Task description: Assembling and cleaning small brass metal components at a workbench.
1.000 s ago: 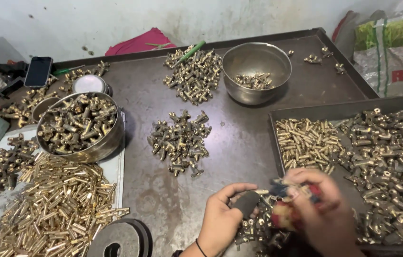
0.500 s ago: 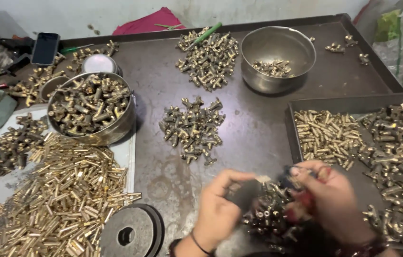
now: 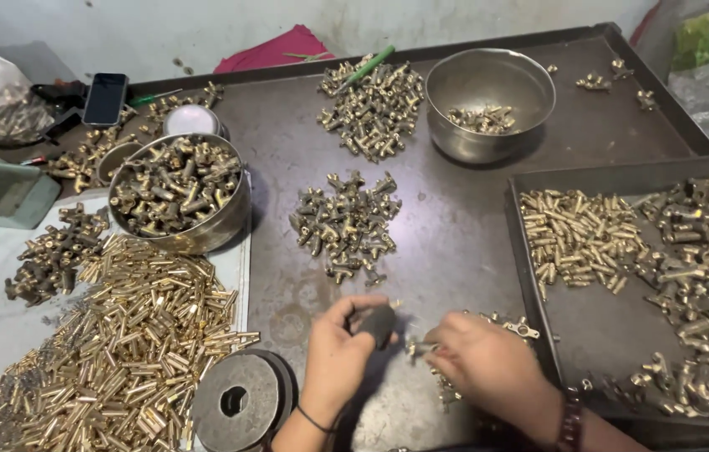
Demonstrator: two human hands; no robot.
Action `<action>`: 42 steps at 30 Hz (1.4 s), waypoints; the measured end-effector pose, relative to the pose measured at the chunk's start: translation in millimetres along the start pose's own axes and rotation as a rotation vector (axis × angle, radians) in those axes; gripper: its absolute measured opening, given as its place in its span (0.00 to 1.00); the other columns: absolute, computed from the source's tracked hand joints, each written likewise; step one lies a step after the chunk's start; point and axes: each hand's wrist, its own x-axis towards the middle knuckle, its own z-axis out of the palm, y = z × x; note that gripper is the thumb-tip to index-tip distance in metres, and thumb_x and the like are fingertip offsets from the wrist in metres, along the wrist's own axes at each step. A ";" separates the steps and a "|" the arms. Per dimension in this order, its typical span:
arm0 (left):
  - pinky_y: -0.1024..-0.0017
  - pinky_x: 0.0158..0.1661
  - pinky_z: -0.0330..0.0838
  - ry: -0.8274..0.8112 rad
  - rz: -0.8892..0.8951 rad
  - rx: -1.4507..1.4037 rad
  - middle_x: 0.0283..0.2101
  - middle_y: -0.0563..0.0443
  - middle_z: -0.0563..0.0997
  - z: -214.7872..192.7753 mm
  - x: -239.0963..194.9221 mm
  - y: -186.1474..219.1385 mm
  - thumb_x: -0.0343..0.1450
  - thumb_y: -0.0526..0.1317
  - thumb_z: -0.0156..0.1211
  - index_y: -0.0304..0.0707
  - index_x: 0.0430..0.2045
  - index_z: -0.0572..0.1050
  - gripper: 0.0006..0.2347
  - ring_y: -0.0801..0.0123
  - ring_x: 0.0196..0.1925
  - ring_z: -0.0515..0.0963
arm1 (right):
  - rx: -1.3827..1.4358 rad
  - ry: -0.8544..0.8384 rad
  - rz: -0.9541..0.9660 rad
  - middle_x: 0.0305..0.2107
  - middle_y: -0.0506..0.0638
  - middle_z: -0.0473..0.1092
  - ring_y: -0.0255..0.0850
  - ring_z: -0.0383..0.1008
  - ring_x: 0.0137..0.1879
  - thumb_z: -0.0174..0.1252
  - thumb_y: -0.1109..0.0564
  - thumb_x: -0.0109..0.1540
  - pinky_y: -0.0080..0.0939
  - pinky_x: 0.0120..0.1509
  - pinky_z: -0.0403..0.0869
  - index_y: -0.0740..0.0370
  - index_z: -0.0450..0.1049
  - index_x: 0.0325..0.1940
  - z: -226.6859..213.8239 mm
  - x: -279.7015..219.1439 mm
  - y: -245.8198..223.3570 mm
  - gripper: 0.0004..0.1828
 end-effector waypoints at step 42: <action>0.52 0.70 0.56 0.039 0.720 1.118 0.66 0.34 0.67 58.2 90.9 8.5 0.55 0.27 0.61 0.35 0.44 0.79 0.21 0.40 0.71 0.62 | -0.217 -0.339 0.529 0.45 0.43 0.76 0.42 0.79 0.49 0.61 0.50 0.58 0.43 0.55 0.77 0.43 0.80 0.51 -39.6 -46.3 154.8 0.17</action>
